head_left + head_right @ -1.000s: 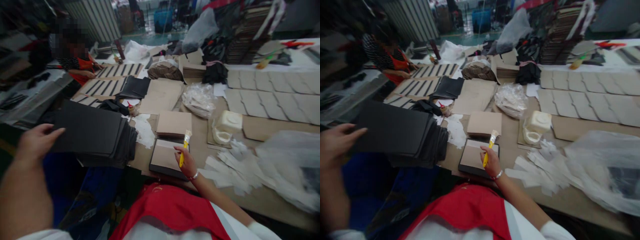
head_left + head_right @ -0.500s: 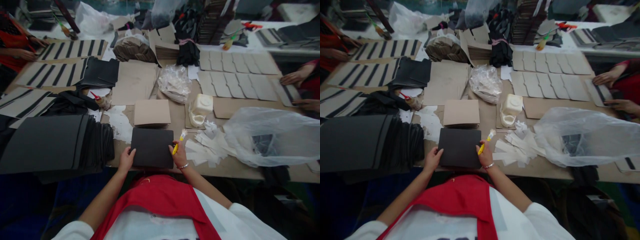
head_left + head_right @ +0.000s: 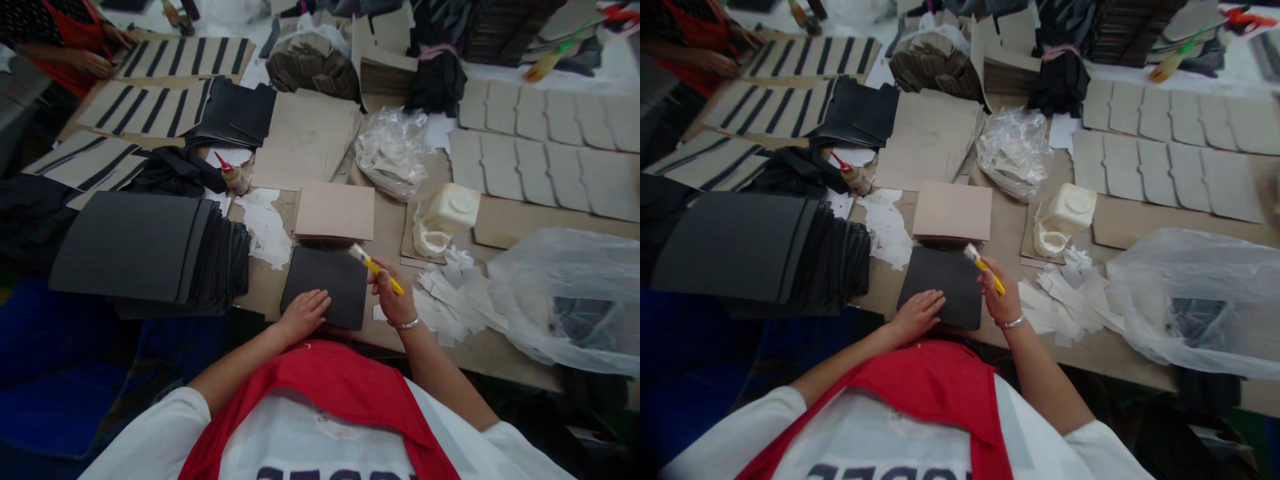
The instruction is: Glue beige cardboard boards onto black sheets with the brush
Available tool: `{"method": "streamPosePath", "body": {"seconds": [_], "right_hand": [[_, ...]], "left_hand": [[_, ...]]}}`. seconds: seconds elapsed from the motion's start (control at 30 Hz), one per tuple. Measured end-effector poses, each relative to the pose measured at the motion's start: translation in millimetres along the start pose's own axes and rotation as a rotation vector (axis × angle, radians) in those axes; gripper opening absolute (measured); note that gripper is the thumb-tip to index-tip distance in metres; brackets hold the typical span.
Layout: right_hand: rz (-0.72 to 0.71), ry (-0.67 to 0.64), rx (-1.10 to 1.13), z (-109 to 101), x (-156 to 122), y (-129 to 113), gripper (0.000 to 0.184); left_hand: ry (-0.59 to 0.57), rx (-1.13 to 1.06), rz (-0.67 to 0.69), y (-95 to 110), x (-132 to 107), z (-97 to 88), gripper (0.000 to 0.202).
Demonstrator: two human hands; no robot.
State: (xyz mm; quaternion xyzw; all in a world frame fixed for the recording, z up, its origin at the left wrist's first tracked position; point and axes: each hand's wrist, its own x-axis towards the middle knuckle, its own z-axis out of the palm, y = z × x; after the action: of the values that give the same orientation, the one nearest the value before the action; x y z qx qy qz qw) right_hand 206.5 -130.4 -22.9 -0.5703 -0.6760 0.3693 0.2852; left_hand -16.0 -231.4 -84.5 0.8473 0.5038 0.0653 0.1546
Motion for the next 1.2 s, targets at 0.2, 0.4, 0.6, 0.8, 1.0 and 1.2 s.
{"method": "streamPosePath", "body": {"seconds": [0.2, 0.4, 0.6, 0.8, 1.0, 1.2], "right_hand": [[0.263, -0.583, 0.472, 83, 12, -29, 0.03], [0.331, -0.406, 0.487, 114, 46, -10, 0.027], [0.312, -0.038, 0.395, 75, 51, 9, 0.037], [0.372, 0.158, 0.188, 13, -12, 42, 0.039], [0.214, -0.129, -0.117, -12, -89, 20, 0.032], [0.263, 0.187, 0.219, -42, -15, -6, 0.031]], "left_hand": [[-0.096, 0.098, 0.07, 18, 2, 28.2, 0.048], [-0.073, 0.141, 0.059, 15, -1, 36.2, 0.046], [-0.044, 0.111, 0.044, 18, 1, 28.6, 0.042], [-0.054, 0.078, 0.024, 19, 6, 19.2, 0.041], [-0.101, 0.039, 0.024, 23, 8, 7.0, 0.041], [-0.021, -0.038, 0.026, 8, 58, -22.9, 0.041]]}}
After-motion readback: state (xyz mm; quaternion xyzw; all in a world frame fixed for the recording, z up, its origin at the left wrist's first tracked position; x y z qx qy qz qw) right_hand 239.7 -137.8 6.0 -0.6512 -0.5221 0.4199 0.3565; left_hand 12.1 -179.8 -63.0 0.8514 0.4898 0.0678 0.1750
